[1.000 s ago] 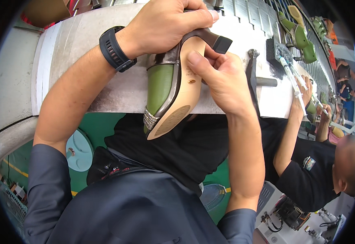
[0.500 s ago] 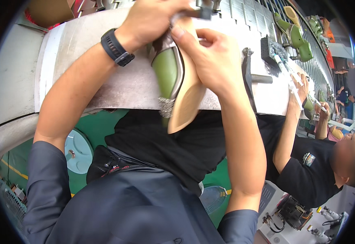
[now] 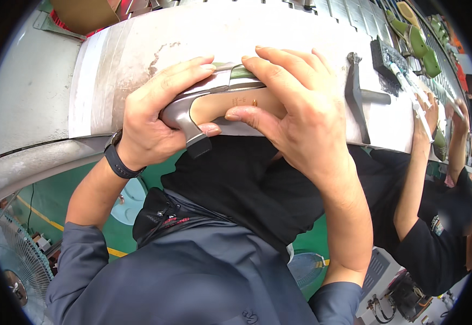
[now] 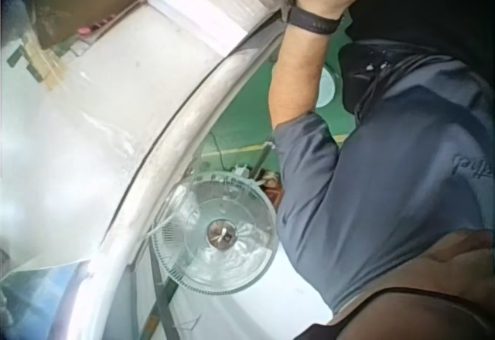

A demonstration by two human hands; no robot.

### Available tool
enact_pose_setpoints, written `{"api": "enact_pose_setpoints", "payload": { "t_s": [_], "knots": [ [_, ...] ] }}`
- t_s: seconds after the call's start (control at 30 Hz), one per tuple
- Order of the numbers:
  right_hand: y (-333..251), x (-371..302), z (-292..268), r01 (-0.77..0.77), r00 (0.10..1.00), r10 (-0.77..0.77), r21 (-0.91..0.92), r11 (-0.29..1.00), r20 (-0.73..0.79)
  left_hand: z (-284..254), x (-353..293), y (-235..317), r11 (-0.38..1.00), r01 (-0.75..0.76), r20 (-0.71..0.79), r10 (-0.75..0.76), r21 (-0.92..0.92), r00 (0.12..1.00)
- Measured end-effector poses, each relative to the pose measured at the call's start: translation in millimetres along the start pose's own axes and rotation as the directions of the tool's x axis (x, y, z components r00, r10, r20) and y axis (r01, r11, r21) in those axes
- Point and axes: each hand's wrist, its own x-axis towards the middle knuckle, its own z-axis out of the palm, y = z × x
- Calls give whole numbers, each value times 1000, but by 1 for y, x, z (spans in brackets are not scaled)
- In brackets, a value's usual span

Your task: The person assembles high-heeled shoes by taking shoe uppers and soles, aligning and pressing the soles onto the shoe uppers on shoe lasts by hand, and tapping along the edges with a hammer.

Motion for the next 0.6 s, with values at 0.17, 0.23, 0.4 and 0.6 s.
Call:
{"api": "enact_pose_setpoints", "payload": {
  "t_s": [0.17,0.23,0.4,0.6],
  "knots": [
    [-3,0,9,48,999,-48,-12,999,-16,-2,-4,5,996,-11,43,7,86,999],
    [-3,0,8,49,999,-49,-5,999,-16,0,-5,5,996,-23,28,20,85,999],
    [-2,1,10,33,999,-33,8,999,-13,4,-6,1,996,-41,-4,41,80,999],
    [-10,4,4,-19,1000,19,3,1000,15,7,-5,1,992,-106,-42,109,68,993]
  ]
}}
